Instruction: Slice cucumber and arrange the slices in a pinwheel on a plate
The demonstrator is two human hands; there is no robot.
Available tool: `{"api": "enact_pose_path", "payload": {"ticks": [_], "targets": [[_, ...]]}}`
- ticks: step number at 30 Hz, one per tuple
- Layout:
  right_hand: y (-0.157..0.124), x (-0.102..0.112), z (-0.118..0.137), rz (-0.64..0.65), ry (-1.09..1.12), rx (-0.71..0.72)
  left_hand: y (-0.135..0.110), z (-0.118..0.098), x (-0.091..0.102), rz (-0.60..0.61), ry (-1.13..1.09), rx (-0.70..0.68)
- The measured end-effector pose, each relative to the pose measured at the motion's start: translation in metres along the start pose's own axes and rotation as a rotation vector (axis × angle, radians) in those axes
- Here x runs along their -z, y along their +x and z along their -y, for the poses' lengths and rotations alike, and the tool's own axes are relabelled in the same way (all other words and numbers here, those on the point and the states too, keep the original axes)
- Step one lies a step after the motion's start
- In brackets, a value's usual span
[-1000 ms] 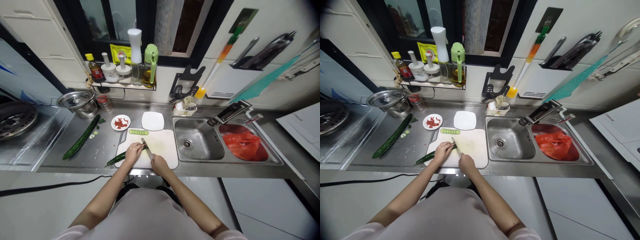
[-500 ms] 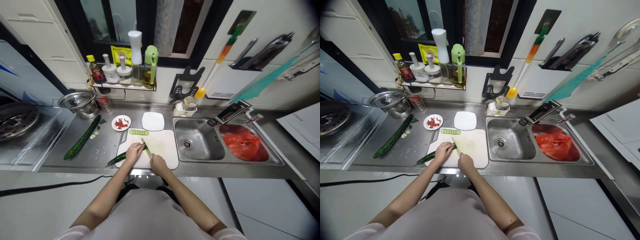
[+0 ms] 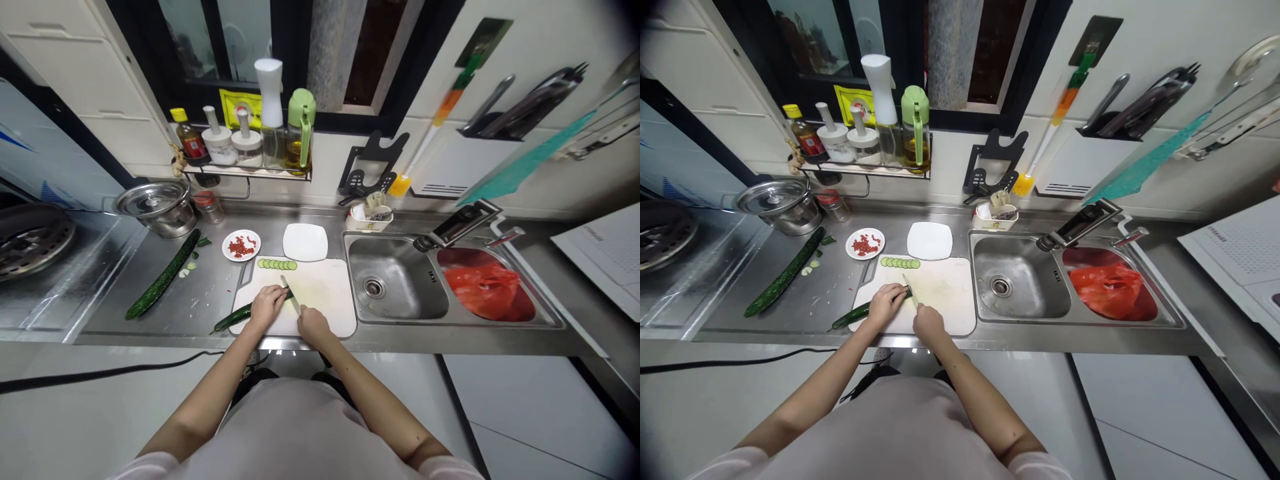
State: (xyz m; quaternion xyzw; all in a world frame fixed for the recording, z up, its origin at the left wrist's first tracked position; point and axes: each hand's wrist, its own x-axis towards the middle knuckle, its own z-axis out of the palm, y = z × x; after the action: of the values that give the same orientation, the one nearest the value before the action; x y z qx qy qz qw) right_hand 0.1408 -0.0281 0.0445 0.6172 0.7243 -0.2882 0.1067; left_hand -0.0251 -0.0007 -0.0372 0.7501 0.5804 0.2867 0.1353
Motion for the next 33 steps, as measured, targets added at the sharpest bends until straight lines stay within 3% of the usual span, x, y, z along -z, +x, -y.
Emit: {"api": "enact_pose_path", "payload": {"ticks": [33], "targets": [[0.015,-0.008,-0.002,0.0,0.008,-0.006,0.0,0.001,-0.001,0.0,-0.018,0.006]]}}
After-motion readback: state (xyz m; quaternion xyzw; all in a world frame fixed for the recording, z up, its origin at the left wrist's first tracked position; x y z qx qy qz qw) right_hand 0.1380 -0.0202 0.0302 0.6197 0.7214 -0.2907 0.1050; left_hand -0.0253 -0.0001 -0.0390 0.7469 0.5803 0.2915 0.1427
